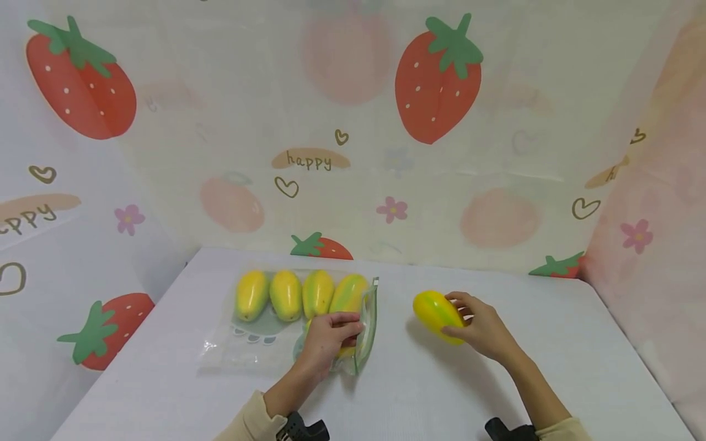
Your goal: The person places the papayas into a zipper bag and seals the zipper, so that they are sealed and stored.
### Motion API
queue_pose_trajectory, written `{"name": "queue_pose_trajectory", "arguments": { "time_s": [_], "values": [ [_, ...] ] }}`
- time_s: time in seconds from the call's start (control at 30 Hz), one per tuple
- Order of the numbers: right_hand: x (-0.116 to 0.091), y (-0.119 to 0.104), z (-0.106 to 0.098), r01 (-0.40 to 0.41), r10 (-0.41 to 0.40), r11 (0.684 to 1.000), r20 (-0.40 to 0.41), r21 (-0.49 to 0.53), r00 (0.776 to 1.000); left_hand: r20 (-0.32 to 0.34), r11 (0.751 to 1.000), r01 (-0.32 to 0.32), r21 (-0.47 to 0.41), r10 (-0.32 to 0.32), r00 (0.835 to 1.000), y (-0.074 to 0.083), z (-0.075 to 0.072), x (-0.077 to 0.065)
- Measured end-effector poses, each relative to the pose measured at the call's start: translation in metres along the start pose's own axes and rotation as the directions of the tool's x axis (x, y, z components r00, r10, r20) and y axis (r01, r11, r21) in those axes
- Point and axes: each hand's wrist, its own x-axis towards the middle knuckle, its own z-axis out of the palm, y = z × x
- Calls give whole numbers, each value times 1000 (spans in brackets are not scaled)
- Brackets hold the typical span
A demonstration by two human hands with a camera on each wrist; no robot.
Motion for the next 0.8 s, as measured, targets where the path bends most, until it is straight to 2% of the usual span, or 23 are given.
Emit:
{"name": "queue_pose_trajectory", "arguments": {
  "time_s": [0.17, 0.5, 0.63, 0.8],
  "values": [
    [4, -10, 6, 63, -63, 998, 32, 28, 997, -3, 1000, -13, -6, 13, 1000, 0, 1, 0],
    [12, -21, 23, 101, -106, 994, 119, 48, 987, 5, 1000, 30, 4, -30, 1000, 0, 1, -1],
    [15, -25, 31, 102, -110, 993, 167, 56, 980, 12, 1000, 19, -3, -18, 1000, -2, 1, -3],
    [19, -30, 36, 143, -156, 987, 198, 76, 968, 13, 1000, 4, 3, -4, 1000, 0, 0, -2]
  ]
}}
